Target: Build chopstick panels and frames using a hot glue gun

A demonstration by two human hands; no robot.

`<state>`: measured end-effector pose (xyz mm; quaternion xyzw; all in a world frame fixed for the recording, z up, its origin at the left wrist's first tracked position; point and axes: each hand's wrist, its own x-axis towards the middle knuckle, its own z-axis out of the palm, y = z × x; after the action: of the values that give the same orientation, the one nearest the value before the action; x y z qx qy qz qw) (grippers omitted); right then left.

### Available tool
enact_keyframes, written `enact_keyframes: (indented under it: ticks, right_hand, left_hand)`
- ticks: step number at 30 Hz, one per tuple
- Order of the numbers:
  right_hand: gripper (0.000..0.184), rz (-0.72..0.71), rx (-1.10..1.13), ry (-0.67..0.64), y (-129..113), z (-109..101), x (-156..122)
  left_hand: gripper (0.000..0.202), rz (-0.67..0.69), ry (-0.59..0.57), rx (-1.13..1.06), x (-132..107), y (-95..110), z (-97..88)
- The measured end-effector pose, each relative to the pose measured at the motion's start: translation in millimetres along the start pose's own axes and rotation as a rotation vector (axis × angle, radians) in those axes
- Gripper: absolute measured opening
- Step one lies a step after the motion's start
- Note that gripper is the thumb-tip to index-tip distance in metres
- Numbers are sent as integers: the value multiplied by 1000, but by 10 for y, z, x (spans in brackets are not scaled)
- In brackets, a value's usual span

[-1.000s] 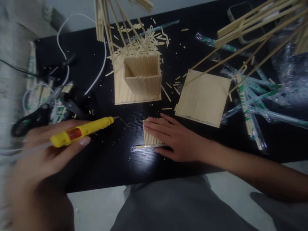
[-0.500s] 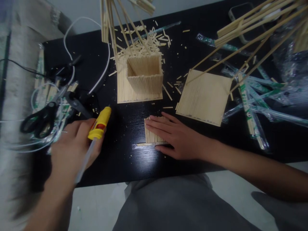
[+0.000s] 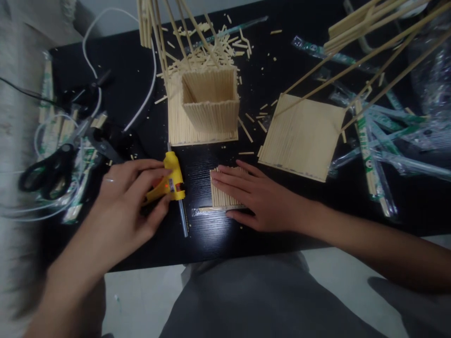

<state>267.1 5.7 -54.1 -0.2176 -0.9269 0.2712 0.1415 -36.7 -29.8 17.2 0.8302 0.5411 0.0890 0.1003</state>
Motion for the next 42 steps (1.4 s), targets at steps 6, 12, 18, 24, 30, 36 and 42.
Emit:
enact_keyframes:
  ticks: [6, 12, 18, 24, 30, 36, 42]
  right_hand:
    - [70, 5, -22, -5, 2, 1, -2]
    - [72, 23, 3, -13, -2, -1, 0]
    - [59, -1, -35, -1, -1, 6, 9]
    - [64, -26, 14, 57, -9, -32, -13]
    - [52, -91, 28, 241, -49, -73, -38]
    - [12, 20, 88, 403, -80, -135, -29]
    - [15, 124, 103, 413, -87, -264, -56]
  left_hand:
    - [35, 198, -59, -34, 210, 250, 292]
    - [42, 205, -54, -106, 223, 200, 409]
    - [43, 223, -25, -136, 217, 194, 427]
    - [43, 223, 1, -191, 215, 177, 442]
    - [44, 269, -3, -188, 198, 140, 451]
    - [44, 289, -2, -186, 201, 137, 451]
    - [45, 281, 1, -194, 201, 145, 470]
